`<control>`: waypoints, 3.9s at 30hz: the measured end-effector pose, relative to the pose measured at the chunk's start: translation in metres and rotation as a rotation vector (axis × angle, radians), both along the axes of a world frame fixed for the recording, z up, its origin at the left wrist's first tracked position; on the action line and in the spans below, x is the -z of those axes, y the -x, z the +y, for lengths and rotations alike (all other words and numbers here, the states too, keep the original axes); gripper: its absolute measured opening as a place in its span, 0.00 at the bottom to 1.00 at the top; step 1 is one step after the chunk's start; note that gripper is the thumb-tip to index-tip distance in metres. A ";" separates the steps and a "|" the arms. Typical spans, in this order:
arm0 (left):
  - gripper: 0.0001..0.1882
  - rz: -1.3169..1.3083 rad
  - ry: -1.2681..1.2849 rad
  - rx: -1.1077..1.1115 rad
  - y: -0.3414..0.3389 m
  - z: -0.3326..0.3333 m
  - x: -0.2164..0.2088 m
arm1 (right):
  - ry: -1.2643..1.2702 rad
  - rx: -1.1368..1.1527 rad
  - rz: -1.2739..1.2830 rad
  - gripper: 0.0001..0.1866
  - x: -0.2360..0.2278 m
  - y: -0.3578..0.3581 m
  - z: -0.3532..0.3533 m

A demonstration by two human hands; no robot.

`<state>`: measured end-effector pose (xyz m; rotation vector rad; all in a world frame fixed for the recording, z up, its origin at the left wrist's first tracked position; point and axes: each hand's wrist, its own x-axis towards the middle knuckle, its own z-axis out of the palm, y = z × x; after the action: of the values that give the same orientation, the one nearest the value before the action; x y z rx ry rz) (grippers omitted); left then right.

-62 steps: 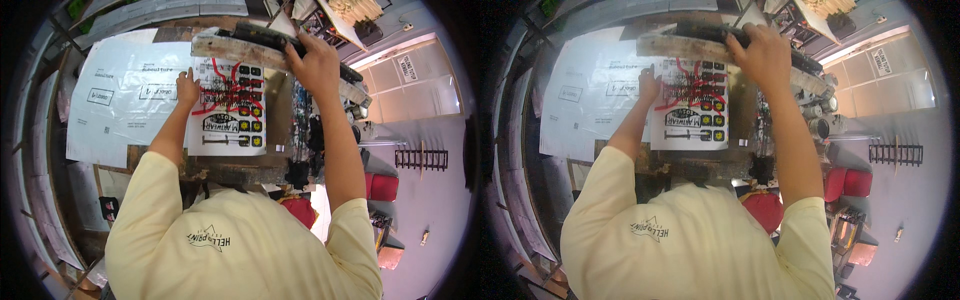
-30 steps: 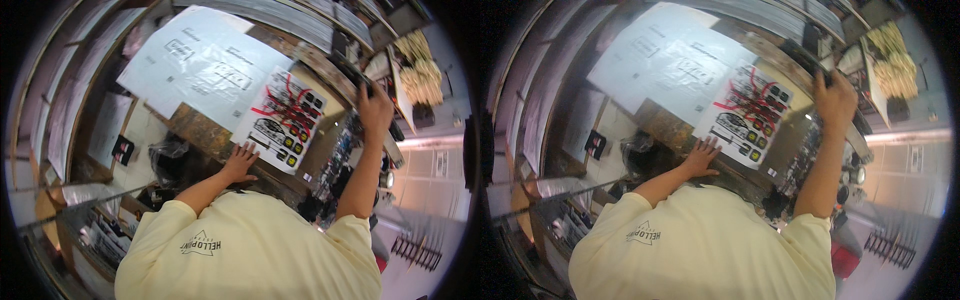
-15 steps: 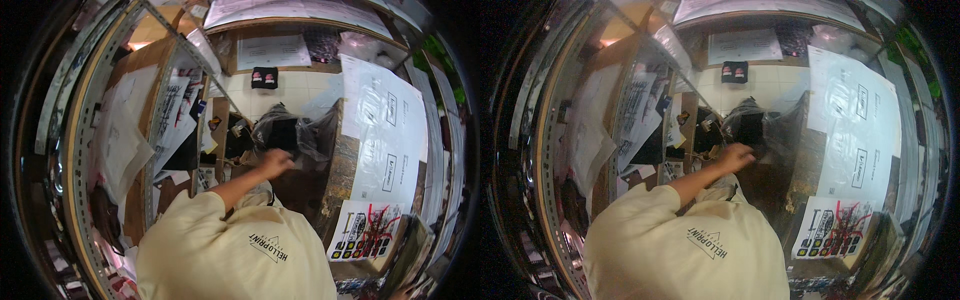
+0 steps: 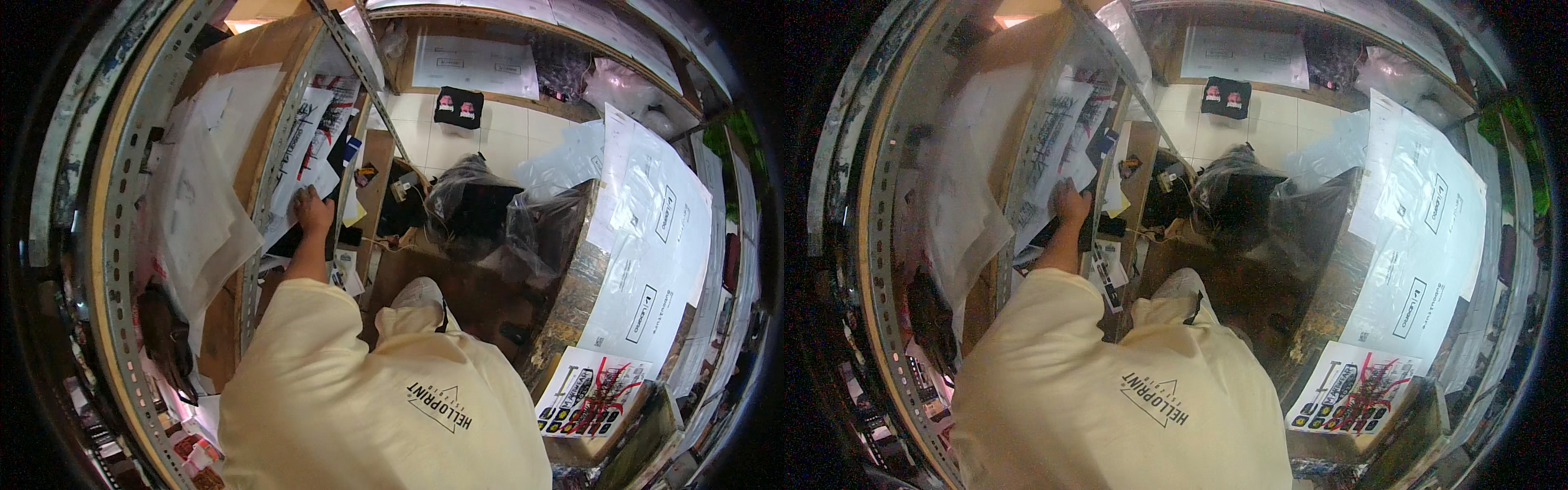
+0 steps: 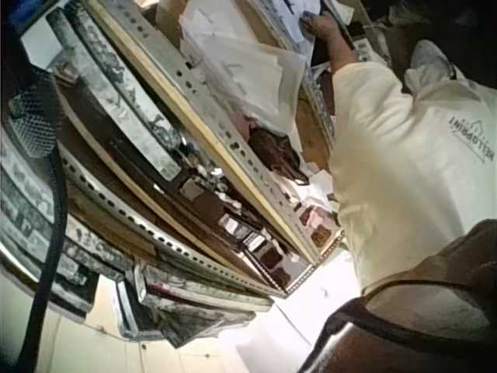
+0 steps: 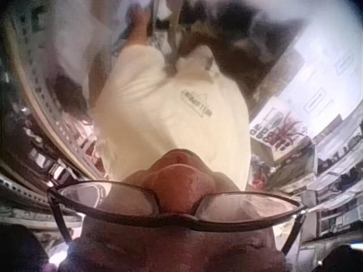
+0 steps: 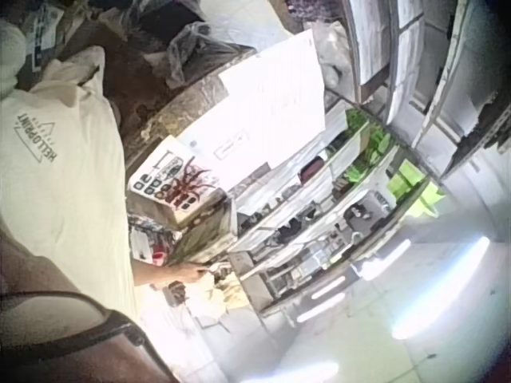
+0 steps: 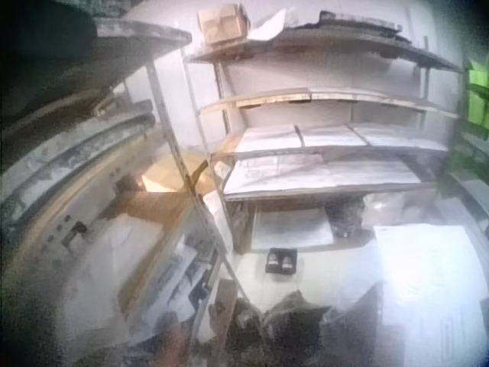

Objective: The person performs screen printing onto paper or plastic packaging materials, applying ink with a squeegee through a mesh screen, then removes and organizes the printed items onto nearby shelves.

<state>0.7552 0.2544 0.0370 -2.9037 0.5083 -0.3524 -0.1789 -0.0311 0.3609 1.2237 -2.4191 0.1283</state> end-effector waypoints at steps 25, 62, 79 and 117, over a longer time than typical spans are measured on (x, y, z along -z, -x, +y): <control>0.24 0.111 0.116 0.723 0.166 -0.067 -0.090 | 0.026 -0.026 -0.104 0.32 0.002 -0.063 0.017; 0.34 1.535 0.177 2.041 1.031 -0.239 -0.050 | 0.292 -0.232 -0.062 0.23 -0.006 0.006 0.040; 0.41 1.016 -0.204 2.710 0.661 -0.229 -0.030 | 0.248 -0.203 -0.019 0.23 0.002 -0.001 0.045; 0.37 2.279 0.146 0.673 0.595 -0.326 -0.040 | -0.096 -0.362 -0.407 0.28 0.243 0.075 0.033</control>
<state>0.1597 -0.0719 0.0766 -1.5518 1.4139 2.8713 -0.2538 0.0023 0.1175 1.8236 -2.5257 0.4070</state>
